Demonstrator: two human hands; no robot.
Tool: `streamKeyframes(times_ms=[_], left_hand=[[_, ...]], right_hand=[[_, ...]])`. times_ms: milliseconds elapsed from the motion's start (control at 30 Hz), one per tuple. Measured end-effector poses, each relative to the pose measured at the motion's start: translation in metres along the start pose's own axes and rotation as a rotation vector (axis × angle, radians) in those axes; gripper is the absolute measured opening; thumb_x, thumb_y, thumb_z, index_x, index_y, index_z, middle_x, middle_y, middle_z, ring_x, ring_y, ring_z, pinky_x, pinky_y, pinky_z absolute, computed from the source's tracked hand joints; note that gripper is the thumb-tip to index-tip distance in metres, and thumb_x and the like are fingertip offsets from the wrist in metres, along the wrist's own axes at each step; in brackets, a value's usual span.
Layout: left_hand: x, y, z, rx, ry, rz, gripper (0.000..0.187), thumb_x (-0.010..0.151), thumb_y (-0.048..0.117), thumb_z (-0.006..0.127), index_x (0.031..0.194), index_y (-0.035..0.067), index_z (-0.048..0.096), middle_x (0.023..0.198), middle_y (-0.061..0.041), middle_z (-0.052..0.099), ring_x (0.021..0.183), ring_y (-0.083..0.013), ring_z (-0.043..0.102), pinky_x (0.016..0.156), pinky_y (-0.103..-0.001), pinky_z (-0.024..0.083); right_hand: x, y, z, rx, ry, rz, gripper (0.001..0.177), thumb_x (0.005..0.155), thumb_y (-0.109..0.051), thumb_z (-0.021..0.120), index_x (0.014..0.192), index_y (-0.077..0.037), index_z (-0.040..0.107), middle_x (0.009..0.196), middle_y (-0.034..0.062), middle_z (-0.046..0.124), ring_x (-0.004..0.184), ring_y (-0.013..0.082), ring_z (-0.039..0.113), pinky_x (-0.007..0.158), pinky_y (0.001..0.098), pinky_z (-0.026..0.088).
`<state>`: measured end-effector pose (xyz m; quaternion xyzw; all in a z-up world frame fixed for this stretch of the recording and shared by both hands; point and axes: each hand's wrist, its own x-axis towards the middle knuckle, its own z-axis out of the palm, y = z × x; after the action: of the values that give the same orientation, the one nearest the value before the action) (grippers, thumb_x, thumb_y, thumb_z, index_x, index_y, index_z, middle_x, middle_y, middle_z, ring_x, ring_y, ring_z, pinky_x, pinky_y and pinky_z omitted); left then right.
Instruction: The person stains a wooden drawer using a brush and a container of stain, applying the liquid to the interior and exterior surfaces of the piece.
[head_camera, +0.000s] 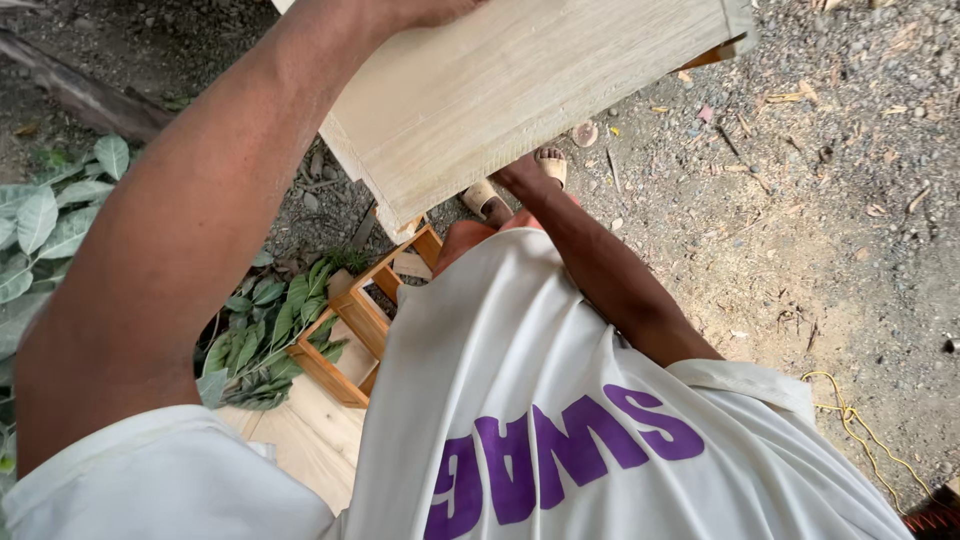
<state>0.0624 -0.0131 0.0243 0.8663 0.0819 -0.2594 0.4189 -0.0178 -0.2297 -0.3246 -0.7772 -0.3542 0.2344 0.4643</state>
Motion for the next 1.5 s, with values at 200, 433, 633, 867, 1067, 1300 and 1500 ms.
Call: streamKeyframes(times_ms=[200, 433, 633, 867, 1067, 1300, 1500], left_hand=[[0.012, 0.01, -0.001, -0.011, -0.064, 0.013, 0.082, 0.081, 0.08, 0.057, 0.121, 0.01, 0.07, 0.085, -0.016, 0.076, 0.063, -0.0277, 0.076, 0.054, -0.039, 0.064], [0.01, 0.01, -0.009, -0.201, -0.064, 0.249, 0.097, 0.076, 0.072, 0.072, 0.138, 0.001, 0.051, 0.119, -0.022, 0.062, 0.105, -0.0321, 0.068, 0.078, -0.042, 0.065], [-0.017, 0.033, 0.008, -0.283, -0.101, -0.159, 0.086, 0.072, 0.069, 0.071, 0.128, 0.003, 0.069, 0.104, -0.015, 0.078, 0.097, -0.0217, 0.075, 0.082, -0.04, 0.061], [-0.084, 0.055, 0.022, -0.58, 0.293, -0.295, 0.08, 0.088, 0.066, 0.068, 0.13, -0.001, 0.065, 0.111, -0.012, 0.07, 0.105, -0.0179, 0.066, 0.084, -0.033, 0.058], [-0.12, 0.07, 0.033, -0.987, 0.643, 0.057, 0.081, 0.1, 0.053, 0.068, 0.155, 0.0, 0.038, 0.152, -0.017, 0.05, 0.144, -0.0291, 0.051, 0.12, -0.045, 0.046], [-0.116, 0.043, 0.102, -1.373, 1.009, 0.256, 0.069, 0.103, 0.03, 0.071, 0.158, -0.001, 0.042, 0.154, -0.017, 0.051, 0.139, -0.0296, 0.05, 0.119, -0.046, 0.044], [-0.09, 0.041, 0.156, -1.716, 1.192, 0.244, 0.061, 0.093, 0.02, 0.077, 0.144, -0.001, 0.051, 0.141, -0.014, 0.06, 0.13, -0.0281, 0.061, 0.113, -0.05, 0.053]], right_hand=[[-0.083, -0.061, -0.082, -0.079, 0.132, 0.035, 0.018, 0.091, -0.019, 0.084, 0.099, -0.008, 0.072, 0.096, 0.0096, 0.073, 0.08, 0.0224, 0.073, 0.068, 0.0316, 0.059], [-0.2, -0.013, -0.2, 0.176, 0.755, 0.557, 0.027, 0.092, -0.011, 0.081, 0.115, -0.001, 0.07, 0.109, 0.0128, 0.075, 0.099, 0.0224, 0.073, 0.082, 0.0316, 0.066], [-0.232, 0.034, -0.271, 0.452, 1.295, 0.621, 0.031, 0.086, -0.015, 0.079, 0.109, 0.001, 0.067, 0.105, 0.0163, 0.073, 0.092, 0.0273, 0.077, 0.065, 0.0356, 0.069], [-0.146, 0.046, -0.373, 0.395, 1.074, 0.308, 0.032, 0.091, -0.02, 0.079, 0.112, 0.002, 0.066, 0.103, 0.0136, 0.068, 0.093, 0.0247, 0.072, 0.071, 0.0392, 0.07], [-0.033, 0.077, -0.437, 0.183, 0.529, 0.019, 0.023, 0.109, -0.015, 0.075, 0.122, 0.002, 0.067, 0.107, 0.0162, 0.074, 0.096, 0.025, 0.073, 0.091, 0.0399, 0.066], [0.049, 0.104, -0.438, -0.233, 0.246, -0.274, 0.014, 0.108, 0.003, 0.074, 0.121, 0.004, 0.068, 0.116, 0.0211, 0.077, 0.105, 0.0297, 0.079, 0.087, 0.0373, 0.069], [0.072, 0.127, -0.423, -0.49, 0.162, -0.245, 0.021, 0.104, -0.009, 0.087, 0.114, -0.007, 0.068, 0.103, 0.0104, 0.074, 0.09, 0.0252, 0.076, 0.072, 0.035, 0.063]])
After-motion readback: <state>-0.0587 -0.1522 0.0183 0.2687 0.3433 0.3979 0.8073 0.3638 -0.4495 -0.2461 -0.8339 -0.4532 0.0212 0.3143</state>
